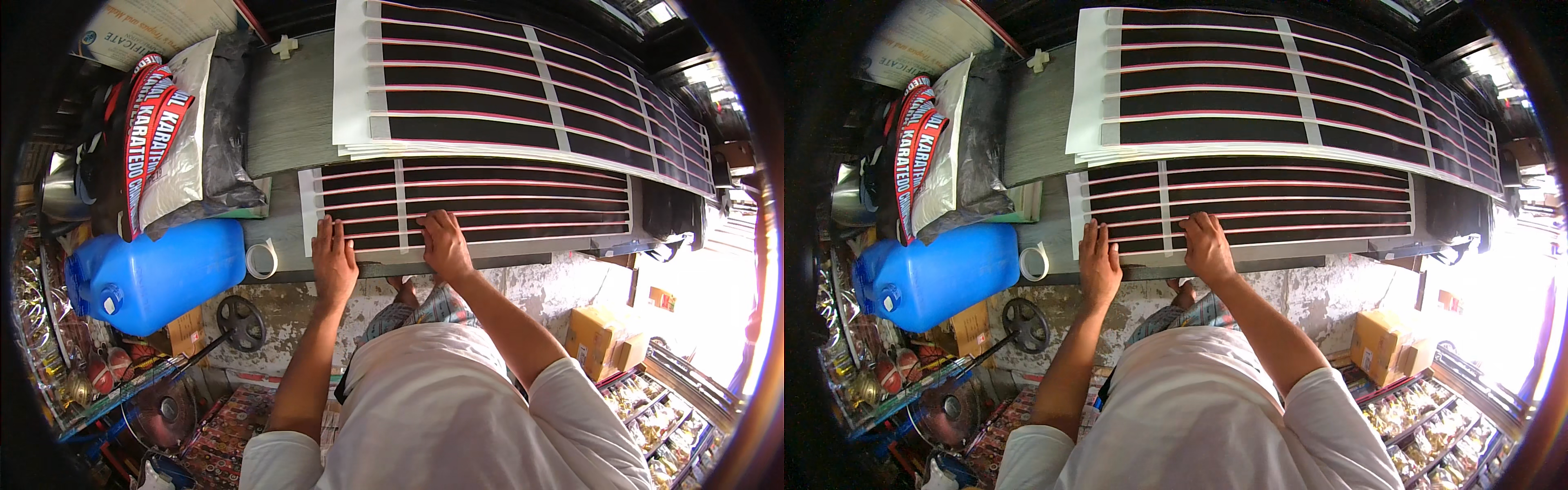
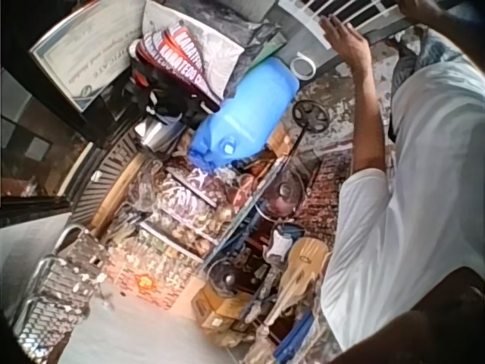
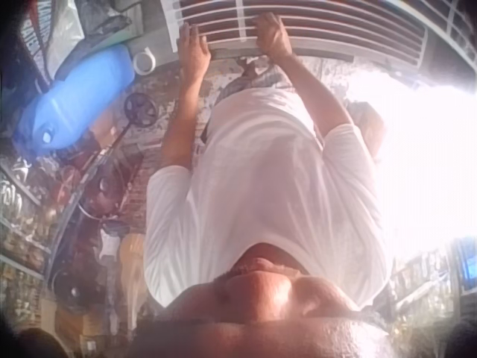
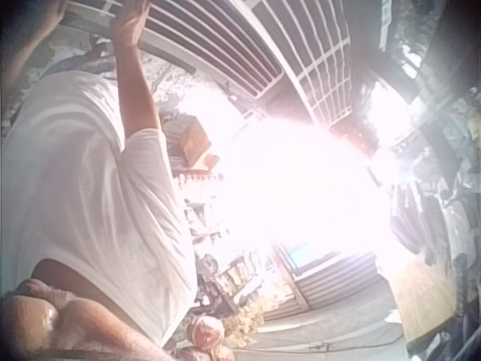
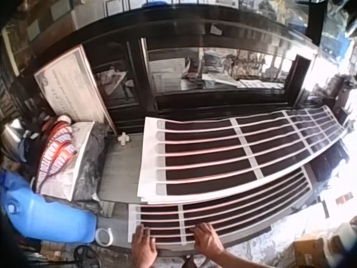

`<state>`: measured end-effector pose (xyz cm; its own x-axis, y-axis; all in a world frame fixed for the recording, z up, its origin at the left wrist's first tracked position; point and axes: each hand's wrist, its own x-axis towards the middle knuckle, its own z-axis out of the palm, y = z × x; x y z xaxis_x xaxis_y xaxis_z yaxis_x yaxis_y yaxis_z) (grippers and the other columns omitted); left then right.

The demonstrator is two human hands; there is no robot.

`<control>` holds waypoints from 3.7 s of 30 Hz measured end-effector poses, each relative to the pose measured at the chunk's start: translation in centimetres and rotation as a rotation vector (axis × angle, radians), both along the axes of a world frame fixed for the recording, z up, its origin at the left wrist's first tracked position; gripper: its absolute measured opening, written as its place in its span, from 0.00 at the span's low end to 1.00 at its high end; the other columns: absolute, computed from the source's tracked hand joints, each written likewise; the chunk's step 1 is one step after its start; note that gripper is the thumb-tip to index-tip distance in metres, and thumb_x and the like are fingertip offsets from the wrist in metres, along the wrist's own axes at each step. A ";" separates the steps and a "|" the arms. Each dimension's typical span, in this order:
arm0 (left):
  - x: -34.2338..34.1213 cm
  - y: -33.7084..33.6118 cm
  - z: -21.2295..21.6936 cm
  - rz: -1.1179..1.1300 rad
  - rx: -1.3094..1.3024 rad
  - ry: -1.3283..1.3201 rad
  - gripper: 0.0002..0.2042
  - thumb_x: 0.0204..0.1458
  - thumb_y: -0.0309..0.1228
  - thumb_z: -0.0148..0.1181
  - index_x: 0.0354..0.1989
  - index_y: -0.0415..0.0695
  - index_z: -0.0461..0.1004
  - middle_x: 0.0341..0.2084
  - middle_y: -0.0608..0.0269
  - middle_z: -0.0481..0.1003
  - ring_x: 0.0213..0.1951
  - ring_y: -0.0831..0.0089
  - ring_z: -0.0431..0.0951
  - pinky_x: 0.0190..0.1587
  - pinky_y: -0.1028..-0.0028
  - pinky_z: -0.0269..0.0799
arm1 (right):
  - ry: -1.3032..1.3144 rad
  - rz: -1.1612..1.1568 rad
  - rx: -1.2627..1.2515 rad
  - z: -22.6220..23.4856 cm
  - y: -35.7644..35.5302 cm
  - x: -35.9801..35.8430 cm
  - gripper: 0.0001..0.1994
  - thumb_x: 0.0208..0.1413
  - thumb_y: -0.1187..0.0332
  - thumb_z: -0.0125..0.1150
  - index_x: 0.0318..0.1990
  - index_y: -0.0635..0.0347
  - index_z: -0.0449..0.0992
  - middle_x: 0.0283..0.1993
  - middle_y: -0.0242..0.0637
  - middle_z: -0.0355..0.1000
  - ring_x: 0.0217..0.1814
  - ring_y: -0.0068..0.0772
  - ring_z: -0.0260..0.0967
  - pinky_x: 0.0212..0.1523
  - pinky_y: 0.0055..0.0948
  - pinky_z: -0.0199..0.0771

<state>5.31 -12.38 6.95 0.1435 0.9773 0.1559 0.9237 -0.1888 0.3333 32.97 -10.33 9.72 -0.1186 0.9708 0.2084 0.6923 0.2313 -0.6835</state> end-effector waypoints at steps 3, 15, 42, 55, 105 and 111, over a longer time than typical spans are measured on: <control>-1.8 -0.8 -0.7 -0.062 -0.070 0.011 0.30 0.74 0.36 0.56 0.81 0.39 0.59 0.82 0.43 0.56 0.82 0.44 0.56 0.77 0.41 0.61 | 0.027 0.022 -0.008 0.1 -0.4 0.2 0.15 0.55 0.85 0.65 0.51 0.64 0.83 0.50 0.48 0.77 0.54 0.57 0.75 0.59 0.48 0.79; -3.8 -1.0 0.7 -0.293 -0.116 0.152 0.36 0.75 0.51 0.53 0.86 0.53 0.51 0.85 0.48 0.50 0.83 0.37 0.49 0.78 0.37 0.57 | -0.167 0.326 -0.078 0.2 -2.4 -4.1 0.28 0.60 0.73 0.67 0.69 0.69 0.75 0.78 0.49 0.68 0.81 0.53 0.64 0.79 0.49 0.66; 2.5 0.3 2.0 -0.060 -0.004 0.010 0.24 0.71 0.39 0.62 0.70 0.39 0.73 0.69 0.46 0.71 0.69 0.46 0.72 0.69 0.40 0.69 | -0.077 0.199 -0.101 1.2 -2.2 3.0 0.23 0.66 0.73 0.63 0.67 0.73 0.76 0.77 0.55 0.68 0.80 0.57 0.65 0.79 0.50 0.68; 3.4 -0.1 0.4 0.122 0.026 0.118 0.22 0.70 0.34 0.61 0.71 0.43 0.75 0.68 0.41 0.71 0.68 0.43 0.72 0.68 0.46 0.68 | -0.078 0.226 -0.113 1.8 -1.7 8.5 0.24 0.65 0.73 0.62 0.67 0.73 0.75 0.74 0.56 0.69 0.78 0.59 0.66 0.78 0.51 0.69; 9.2 -0.1 0.9 -0.134 -0.064 -0.063 0.18 0.69 0.27 0.59 0.65 0.35 0.75 0.70 0.50 0.72 0.68 0.53 0.75 0.74 0.53 0.70 | -0.178 0.329 -0.084 0.0 0.0 2.3 0.17 0.58 0.78 0.62 0.55 0.73 0.81 0.60 0.48 0.75 0.66 0.52 0.73 0.66 0.45 0.79; 8.9 0.1 -0.1 0.029 0.025 -0.308 0.16 0.67 0.25 0.62 0.61 0.37 0.79 0.66 0.51 0.76 0.58 0.51 0.84 0.59 0.60 0.85 | -0.082 0.337 -0.011 -2.4 1.7 0.4 0.11 0.56 0.80 0.64 0.47 0.68 0.80 0.53 0.47 0.74 0.56 0.53 0.73 0.59 0.46 0.79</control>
<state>14.25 -12.26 6.82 0.0584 0.9757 0.2114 0.7851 -0.1757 0.5939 33.35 -8.61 7.33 -0.4488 0.8764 0.1747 0.6307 0.4491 -0.6328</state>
